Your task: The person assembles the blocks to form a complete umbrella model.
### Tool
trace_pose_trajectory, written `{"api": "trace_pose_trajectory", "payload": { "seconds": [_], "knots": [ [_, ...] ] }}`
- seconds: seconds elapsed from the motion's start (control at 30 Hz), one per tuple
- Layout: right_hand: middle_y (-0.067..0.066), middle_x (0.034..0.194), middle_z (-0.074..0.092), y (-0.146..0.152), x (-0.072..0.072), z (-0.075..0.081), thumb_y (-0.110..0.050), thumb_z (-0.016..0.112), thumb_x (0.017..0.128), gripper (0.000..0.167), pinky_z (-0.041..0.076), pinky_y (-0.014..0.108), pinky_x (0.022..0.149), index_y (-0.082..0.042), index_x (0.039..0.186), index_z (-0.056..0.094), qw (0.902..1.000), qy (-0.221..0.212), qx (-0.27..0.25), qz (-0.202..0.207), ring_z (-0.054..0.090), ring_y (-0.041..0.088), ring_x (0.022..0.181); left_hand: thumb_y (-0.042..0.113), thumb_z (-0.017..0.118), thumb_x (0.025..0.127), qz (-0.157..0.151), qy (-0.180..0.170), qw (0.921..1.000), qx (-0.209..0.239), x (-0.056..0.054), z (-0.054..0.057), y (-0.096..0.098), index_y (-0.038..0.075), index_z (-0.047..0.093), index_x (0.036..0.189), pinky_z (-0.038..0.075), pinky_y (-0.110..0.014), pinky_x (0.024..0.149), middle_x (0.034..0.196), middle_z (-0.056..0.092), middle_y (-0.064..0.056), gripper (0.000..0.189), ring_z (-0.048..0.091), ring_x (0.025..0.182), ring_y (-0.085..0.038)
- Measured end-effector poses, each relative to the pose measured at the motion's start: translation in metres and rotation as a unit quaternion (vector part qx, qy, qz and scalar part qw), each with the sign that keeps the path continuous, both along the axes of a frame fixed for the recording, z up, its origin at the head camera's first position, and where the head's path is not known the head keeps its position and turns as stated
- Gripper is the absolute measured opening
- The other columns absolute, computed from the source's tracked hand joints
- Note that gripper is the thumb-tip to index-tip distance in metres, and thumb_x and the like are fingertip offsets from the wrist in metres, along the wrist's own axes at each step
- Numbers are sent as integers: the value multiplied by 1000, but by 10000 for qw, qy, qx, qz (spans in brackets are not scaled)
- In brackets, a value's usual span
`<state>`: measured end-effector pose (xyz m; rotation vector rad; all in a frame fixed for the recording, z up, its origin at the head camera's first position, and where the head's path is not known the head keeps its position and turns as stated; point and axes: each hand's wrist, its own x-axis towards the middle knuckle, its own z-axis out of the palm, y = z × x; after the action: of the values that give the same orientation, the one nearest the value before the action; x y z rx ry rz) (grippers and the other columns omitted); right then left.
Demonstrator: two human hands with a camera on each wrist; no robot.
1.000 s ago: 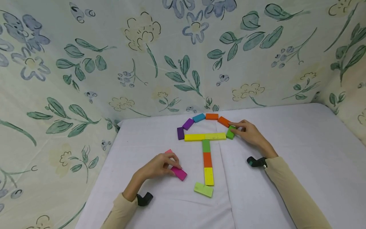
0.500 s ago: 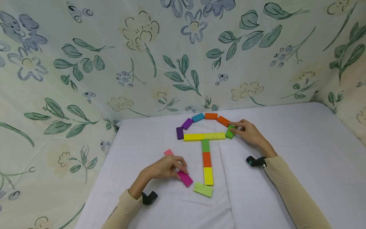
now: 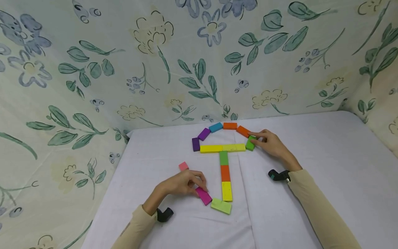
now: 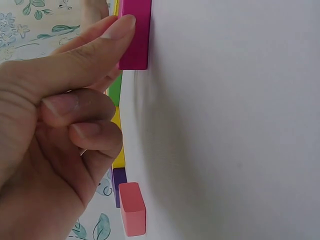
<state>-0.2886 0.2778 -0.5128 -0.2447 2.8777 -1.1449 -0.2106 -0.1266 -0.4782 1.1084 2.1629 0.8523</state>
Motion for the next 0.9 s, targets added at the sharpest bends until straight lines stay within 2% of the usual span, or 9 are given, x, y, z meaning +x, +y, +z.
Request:
{"api": "trace_pose_trajectory", "payload": {
  "seconds": [0.4, 0.6, 0.73, 0.9],
  "knots": [
    [17, 118, 58, 0, -1, -1, -31, 67, 102, 46, 37, 33, 71, -12, 144, 62, 10000, -76, -30, -48, 46, 25, 87, 7, 81, 88, 52, -49, 9999, 99, 1, -2, 0, 19, 82, 113, 36, -14, 58, 112, 68, 2, 27, 43, 61, -2],
    [17, 117, 58, -1, 0, -1, -31, 67, 102, 46, 37, 33, 72, -12, 144, 62, 10000, -73, -38, -49, 46, 24, 87, 9, 81, 89, 176, -23, 9982, 567, 1, -3, -9, 14, 80, 116, 38, -15, 60, 119, 68, -3, 27, 44, 66, -3],
    [17, 117, 58, -1, 1, 0, -30, 67, 102, 45, 37, 33, 71, -12, 143, 63, 10000, -56, -51, -59, 46, 25, 87, 11, 80, 91, 666, 58, 9930, 973, -2, -3, -22, 11, 79, 117, 37, -16, 61, 119, 68, -3, 26, 44, 65, -7],
    [17, 116, 58, -1, 1, 1, -28, 67, 102, 45, 37, 33, 71, -11, 143, 63, 10000, -32, -34, -59, 46, 25, 86, 14, 81, 90, 1720, 459, 9769, 1178, -5, -4, -41, 10, 80, 115, 36, -18, 62, 115, 67, -4, 26, 44, 68, -10]
  ]
}}
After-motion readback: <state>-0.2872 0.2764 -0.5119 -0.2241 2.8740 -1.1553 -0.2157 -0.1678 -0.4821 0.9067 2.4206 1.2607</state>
